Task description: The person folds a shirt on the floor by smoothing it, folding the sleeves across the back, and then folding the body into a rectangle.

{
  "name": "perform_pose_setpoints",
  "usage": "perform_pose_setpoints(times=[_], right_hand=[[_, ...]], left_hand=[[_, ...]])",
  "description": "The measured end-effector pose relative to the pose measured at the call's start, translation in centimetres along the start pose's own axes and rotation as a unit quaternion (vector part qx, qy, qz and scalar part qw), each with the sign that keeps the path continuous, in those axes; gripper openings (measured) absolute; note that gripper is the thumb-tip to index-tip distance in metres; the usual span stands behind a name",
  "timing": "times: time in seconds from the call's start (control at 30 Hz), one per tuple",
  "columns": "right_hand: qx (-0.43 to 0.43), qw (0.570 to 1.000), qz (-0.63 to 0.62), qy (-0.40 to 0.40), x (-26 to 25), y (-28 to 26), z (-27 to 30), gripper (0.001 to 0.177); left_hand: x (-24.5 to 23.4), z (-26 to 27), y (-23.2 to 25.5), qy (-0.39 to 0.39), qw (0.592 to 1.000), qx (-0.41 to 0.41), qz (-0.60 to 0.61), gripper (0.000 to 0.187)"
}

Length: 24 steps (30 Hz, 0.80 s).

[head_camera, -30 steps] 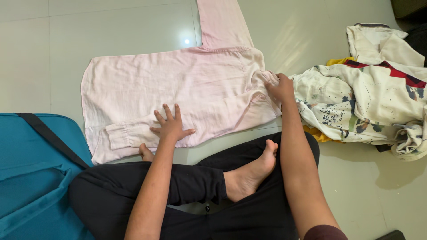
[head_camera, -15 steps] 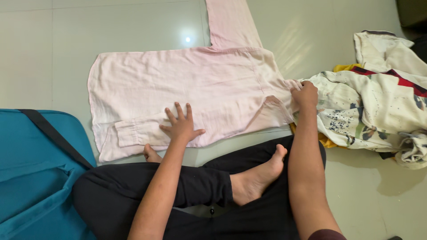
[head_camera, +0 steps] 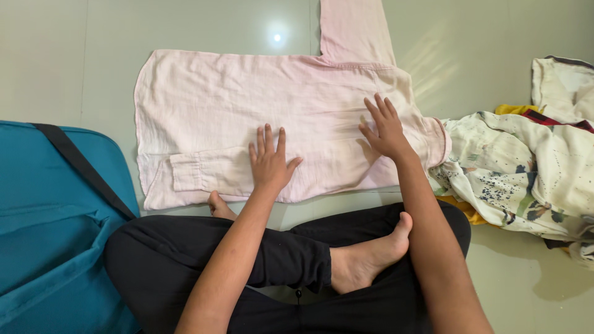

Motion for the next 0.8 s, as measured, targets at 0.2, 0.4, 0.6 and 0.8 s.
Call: perform_pose_setpoints(times=[0.2, 0.4, 0.6, 0.8], right_hand=[[0.056, 0.994, 0.051, -0.084, 3.5, 2.2, 0.4, 0.073], [0.129, 0.983, 0.093, -0.097, 3.1, 3.5, 0.9, 0.070], [0.142, 0.982, 0.116, -0.048, 3.1, 5.0, 1.2, 0.072], [0.078, 0.989, 0.114, -0.060, 3.9, 3.1, 0.7, 0.075]], left_hand=[[0.9, -0.3, -0.9, -0.012, 1.000, -0.005, 0.022, 0.098], [0.7, -0.4, -1.7, -0.052, 0.998, -0.029, 0.008, 0.099], [0.9, -1.0, -3.5, -0.031, 0.998, -0.061, 0.002, 0.082], [1.0, -0.7, -2.8, -0.039, 0.997, -0.062, -0.017, 0.083]])
Point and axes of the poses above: each hand's wrist, its own z-axis away from the middle knuckle, its own x-axis out of the palm, y = z × x, the point moved 10 cm from there along -z, towards the middle knuckle, and after that the axes turned 4 degrees about -z, right-handed, at the moved point
